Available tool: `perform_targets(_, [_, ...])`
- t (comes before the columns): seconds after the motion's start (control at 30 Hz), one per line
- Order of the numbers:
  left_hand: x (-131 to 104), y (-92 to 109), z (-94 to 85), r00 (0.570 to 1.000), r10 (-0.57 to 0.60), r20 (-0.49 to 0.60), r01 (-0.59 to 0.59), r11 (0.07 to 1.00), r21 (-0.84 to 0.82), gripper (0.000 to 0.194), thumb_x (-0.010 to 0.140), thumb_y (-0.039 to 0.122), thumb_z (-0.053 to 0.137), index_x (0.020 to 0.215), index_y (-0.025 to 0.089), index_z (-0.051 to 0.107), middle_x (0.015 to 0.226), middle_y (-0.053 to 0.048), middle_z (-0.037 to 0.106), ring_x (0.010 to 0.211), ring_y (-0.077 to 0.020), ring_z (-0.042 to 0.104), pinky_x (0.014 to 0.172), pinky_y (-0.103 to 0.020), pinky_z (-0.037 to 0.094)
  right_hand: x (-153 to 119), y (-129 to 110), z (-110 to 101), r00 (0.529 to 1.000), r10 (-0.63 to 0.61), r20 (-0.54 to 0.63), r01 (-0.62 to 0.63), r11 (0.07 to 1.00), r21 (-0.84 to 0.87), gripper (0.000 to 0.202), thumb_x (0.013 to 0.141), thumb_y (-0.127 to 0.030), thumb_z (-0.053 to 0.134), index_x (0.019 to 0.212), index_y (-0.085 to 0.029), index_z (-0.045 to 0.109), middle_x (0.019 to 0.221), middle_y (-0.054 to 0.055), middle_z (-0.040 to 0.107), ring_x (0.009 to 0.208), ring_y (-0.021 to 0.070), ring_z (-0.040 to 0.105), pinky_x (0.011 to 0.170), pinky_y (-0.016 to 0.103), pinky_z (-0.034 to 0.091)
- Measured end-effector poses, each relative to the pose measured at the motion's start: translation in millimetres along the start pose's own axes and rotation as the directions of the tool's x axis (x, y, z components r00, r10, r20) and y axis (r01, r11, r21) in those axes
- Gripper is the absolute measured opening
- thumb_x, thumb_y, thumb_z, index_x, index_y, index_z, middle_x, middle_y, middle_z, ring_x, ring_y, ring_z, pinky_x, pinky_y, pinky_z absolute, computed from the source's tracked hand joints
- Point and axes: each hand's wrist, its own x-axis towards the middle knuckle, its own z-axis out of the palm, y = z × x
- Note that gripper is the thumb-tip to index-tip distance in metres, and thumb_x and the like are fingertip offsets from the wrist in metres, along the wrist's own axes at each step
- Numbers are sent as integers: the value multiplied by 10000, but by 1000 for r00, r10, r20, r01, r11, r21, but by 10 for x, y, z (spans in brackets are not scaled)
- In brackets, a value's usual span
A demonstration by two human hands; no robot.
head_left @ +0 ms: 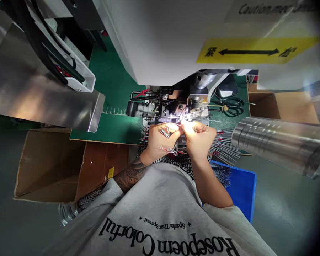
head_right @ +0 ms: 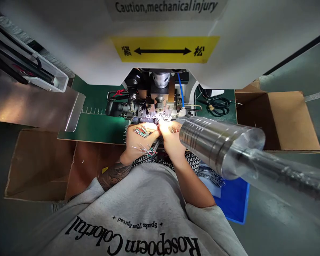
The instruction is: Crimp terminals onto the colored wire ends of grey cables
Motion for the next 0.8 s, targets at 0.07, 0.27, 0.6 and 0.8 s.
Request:
perform_targets(0.07, [-3,-6,4,1000,-17,17,17,1000,-4,41,877,220,903,860,195,875,873,-54,879,750,-191,797,790,-346,655,4,-8,11,1000,-17,1,17,1000,7,480,877,-387,829,528,-276,518,517,-52,514,513,144,488,539,318,509])
perform_targets(0.27, [-6,-8,15,999,-40,24,41,999,-23,45,897,193,878,853,193,864,874,-45,876,756,-188,791,794,-340,654,21,8,15,1000,0,-3,0,1000,-14,482,850,-397,820,513,-283,495,509,-51,513,524,144,487,523,310,497])
perform_targets(0.6, [-3,-38,-19,999,-1,51,2,1000,-20,82,913,254,849,844,210,855,868,-41,871,775,-199,805,789,-345,665,-99,37,31,988,-127,-82,127,992,-6,437,856,-408,786,515,-269,551,488,-43,504,524,159,512,606,352,582])
perform_targets(0.8, [4,0,-50,995,102,19,-103,993,56,120,873,235,865,760,217,829,811,-35,867,734,-191,811,751,-329,658,-174,84,35,972,-213,-94,215,977,7,444,909,-339,726,516,-254,539,476,-61,433,486,123,425,552,312,505])
